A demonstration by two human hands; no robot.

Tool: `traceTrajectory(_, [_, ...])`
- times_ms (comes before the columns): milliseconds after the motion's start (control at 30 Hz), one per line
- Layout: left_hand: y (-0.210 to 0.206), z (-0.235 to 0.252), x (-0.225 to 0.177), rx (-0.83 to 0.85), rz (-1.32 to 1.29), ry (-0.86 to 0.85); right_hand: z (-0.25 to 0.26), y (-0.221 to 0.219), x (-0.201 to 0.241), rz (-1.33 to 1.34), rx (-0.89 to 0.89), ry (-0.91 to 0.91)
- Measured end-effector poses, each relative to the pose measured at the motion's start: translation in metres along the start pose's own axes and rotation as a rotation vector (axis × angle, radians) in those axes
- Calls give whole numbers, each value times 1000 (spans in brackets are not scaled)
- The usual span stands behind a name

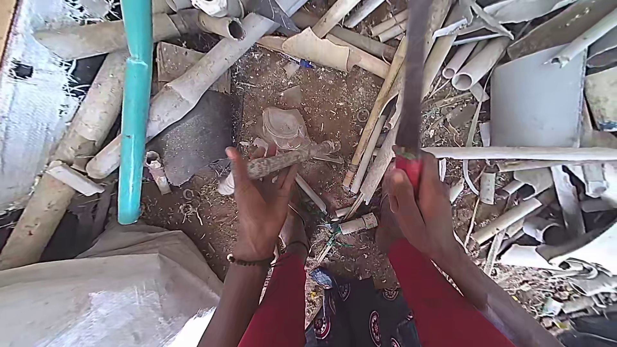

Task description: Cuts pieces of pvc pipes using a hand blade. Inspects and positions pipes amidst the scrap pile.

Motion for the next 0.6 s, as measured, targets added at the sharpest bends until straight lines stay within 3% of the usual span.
traceTrajectory(100, [19, 10, 6, -110, -120, 95, -7, -15, 7, 93, -48, 232])
traceTrajectory(167, [27, 11, 15, -136, -147, 96, -12, -43, -9, -21, 119, 253])
traceTrajectory(200, [28, 10, 18, -149, -164, 102, -12, -56, -18, -142, 324, 129])
traceTrajectory(233, [27, 8, 21, -156, -177, 111, -6, -67, -24, -246, 629, -113])
traceTrajectory(267, [26, 6, 24, -149, -187, 128, 1, -75, -27, -294, 816, -295])
traceTrajectory(300, [26, 3, 26, -112, -192, 147, 4, -79, -27, -296, 869, -380])
traceTrajectory(400, [24, -7, 23, 43, -107, 194, 7, -78, -29, -175, 766, -415])
traceTrajectory(467, [29, -19, 20, 147, 244, 181, 10, -76, -41, -153, 712, -417])
traceTrajectory(533, [37, -30, 11, 292, 811, 85, 12, -75, -50, -125, 677, -430])
traceTrajectory(567, [41, -35, 5, 344, 1126, -99, 13, -75, -51, -135, 683, -433])
traceTrajectory(600, [47, -39, -1, 307, 1409, -398, 14, -75, -50, -153, 695, -439])
Point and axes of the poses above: each hand's wrist, its own z-axis towards the middle knuckle, its own y-axis out of the back of the hand, x = y × z, the point moved 3 cm from there along z, towards the middle knuckle, and after that the axes turned 2 degrees about y, right-handed, at the moved point
